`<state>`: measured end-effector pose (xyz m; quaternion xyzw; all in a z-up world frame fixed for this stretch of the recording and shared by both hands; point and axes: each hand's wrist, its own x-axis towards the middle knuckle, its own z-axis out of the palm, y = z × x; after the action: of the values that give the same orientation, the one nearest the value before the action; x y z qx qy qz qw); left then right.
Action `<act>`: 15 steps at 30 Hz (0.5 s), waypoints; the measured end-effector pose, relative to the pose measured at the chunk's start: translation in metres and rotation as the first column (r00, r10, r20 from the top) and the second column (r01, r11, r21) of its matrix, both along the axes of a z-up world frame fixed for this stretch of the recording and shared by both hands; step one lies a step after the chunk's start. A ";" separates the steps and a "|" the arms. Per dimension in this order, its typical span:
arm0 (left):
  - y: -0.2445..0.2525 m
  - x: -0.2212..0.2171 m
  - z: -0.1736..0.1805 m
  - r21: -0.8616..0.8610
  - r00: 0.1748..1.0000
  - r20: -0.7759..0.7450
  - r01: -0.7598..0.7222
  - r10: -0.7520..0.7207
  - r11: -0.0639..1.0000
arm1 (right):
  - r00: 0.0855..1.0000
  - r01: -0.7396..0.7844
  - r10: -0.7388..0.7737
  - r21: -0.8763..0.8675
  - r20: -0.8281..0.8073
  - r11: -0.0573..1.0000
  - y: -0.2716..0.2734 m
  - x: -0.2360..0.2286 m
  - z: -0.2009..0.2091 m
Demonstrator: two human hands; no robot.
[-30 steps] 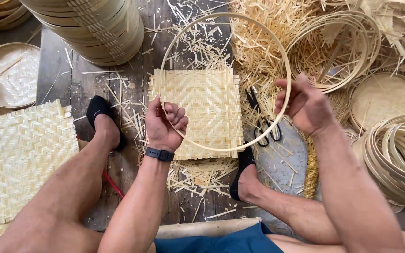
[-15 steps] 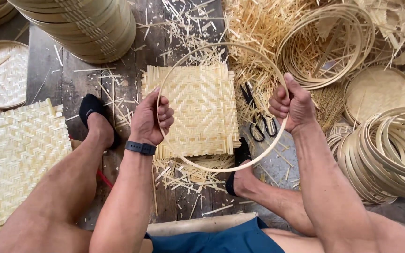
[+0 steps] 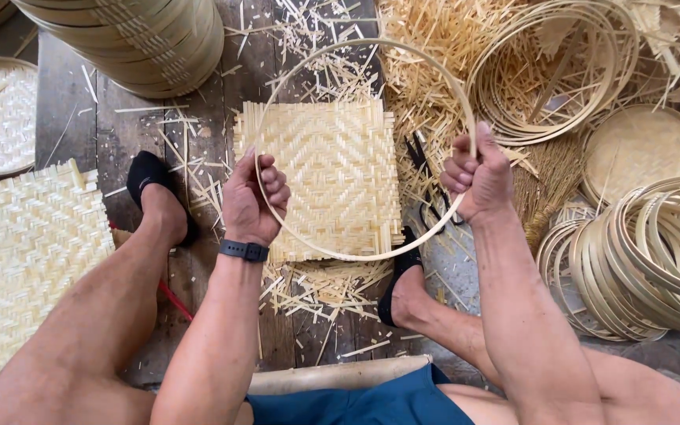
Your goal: Weaving and trimming a bamboo basket using a wooden mold and scissors.
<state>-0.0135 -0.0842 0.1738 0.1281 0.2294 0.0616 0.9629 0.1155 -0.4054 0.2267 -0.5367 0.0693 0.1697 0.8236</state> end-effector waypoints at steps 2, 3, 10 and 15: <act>0.002 -0.004 -0.022 0.032 0.997 -0.069 -0.012 0.014 0.999 | 0.999 0.045 -0.045 -0.006 0.024 0.999 -0.004 0.005 -0.019; 0.003 -0.003 -0.034 0.045 0.999 0.036 0.022 -0.023 0.999 | 0.996 0.082 -0.083 0.043 0.021 0.996 -0.003 0.011 -0.022; 0.010 -0.010 -0.019 0.113 0.972 -0.095 -0.205 0.216 0.972 | 0.977 -0.015 0.107 -0.444 0.183 0.896 0.049 0.007 -0.006; 0.033 -0.007 -0.122 0.652 0.870 -0.291 -0.125 0.398 0.748 | 0.968 0.011 0.138 -0.589 0.208 0.808 0.045 0.016 -0.108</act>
<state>-0.0207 -0.0516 0.0514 0.4091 0.4103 0.2418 0.7784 0.1315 -0.3602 0.1189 -0.7826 -0.0003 0.1012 0.6142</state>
